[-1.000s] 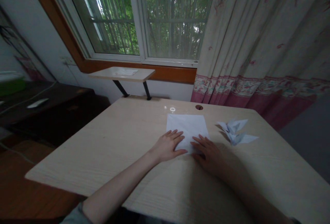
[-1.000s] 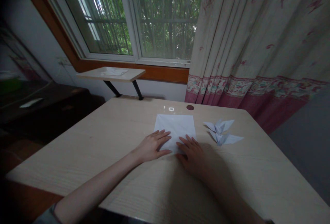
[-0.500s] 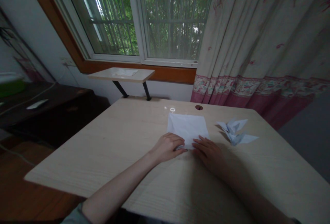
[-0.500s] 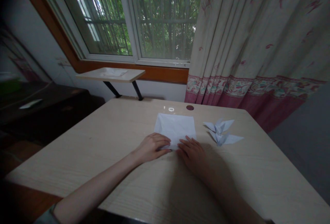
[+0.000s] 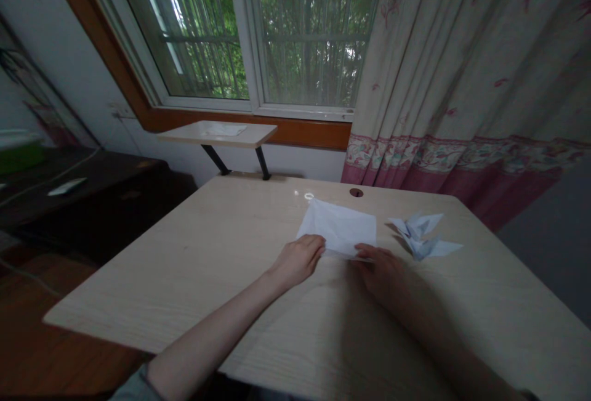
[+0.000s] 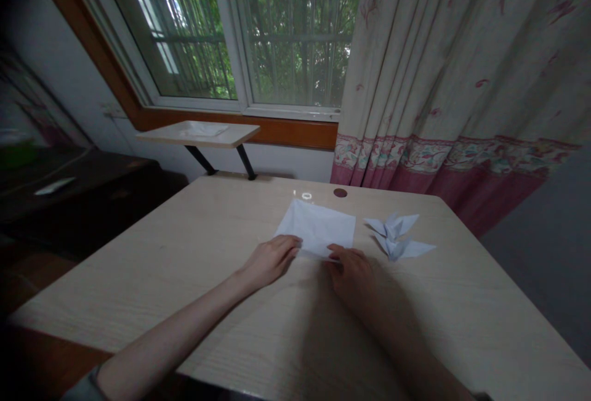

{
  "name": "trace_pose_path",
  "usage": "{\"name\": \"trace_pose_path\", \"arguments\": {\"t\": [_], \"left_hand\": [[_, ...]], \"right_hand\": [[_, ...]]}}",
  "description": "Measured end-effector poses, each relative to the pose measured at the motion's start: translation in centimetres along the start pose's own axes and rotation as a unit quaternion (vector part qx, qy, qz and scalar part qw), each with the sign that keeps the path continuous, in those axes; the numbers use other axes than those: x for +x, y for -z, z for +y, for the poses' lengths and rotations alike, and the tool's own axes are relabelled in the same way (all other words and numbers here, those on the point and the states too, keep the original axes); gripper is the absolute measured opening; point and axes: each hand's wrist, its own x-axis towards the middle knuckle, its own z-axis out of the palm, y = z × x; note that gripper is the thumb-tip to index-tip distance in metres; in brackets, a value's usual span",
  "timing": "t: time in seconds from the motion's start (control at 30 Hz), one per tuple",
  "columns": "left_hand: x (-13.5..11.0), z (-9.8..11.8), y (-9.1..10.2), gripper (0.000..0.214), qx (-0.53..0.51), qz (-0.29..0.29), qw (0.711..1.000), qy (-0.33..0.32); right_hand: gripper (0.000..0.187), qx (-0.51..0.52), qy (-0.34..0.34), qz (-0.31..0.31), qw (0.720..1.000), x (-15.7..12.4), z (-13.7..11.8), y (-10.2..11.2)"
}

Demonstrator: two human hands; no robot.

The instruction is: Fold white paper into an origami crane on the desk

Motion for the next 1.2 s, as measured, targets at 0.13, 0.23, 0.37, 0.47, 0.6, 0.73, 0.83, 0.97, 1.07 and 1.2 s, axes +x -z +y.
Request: {"name": "trace_pose_path", "arguments": {"t": [0.13, 0.23, 0.37, 0.47, 0.6, 0.73, 0.83, 0.97, 1.07, 1.2], "left_hand": [[0.0, -0.2, -0.1, 0.023, -0.012, 0.009, 1.0, 0.004], [0.0, -0.2, -0.1, 0.024, -0.022, 0.014, 1.0, 0.002], [0.1, 0.1, 0.3, 0.023, -0.026, 0.01, 0.999, -0.014], [0.1, 0.4, 0.6, 0.021, -0.027, 0.0, 0.999, -0.027], [0.0, 0.5, 0.5, 0.02, -0.029, -0.008, 0.999, -0.045], [-0.1, 0.4, 0.4, 0.014, -0.039, 0.001, 0.997, -0.062], [-0.1, 0.4, 0.4, 0.015, -0.044, 0.006, 0.997, -0.063], [-0.1, 0.6, 0.6, 0.026, -0.063, 0.013, 0.997, -0.038], [-0.2, 0.9, 0.8, 0.034, -0.098, 0.003, 0.995, -0.026], [-0.2, 1.1, 1.1, 0.04, -0.115, -0.018, 0.993, -0.02]], "right_hand": [[0.029, -0.019, -0.05, 0.03, 0.998, -0.1, 0.2, -0.4], [0.038, -0.019, -0.098, 0.036, 0.994, 0.1, 0.3, -0.6], [0.048, -0.003, -0.079, 0.077, 0.994, 0.4, 0.3, -0.7], [0.044, -0.015, -0.022, 0.125, 0.992, 0.6, 0.1, -0.5], [0.027, -0.057, 0.054, 0.174, 0.982, 0.7, -0.7, 0.1], [0.004, -0.118, 0.085, 0.183, 0.972, 0.7, -1.2, 0.5], [0.005, -0.151, 0.111, 0.181, 0.965, 0.7, -1.0, 0.4], [0.015, -0.135, 0.077, 0.137, 0.978, 0.4, -0.7, 0.1], [0.019, -0.101, 0.039, 0.101, 0.989, 0.2, -0.6, -0.1], [0.025, -0.084, 0.022, 0.071, 0.994, 0.0, -0.5, -0.4]]}}
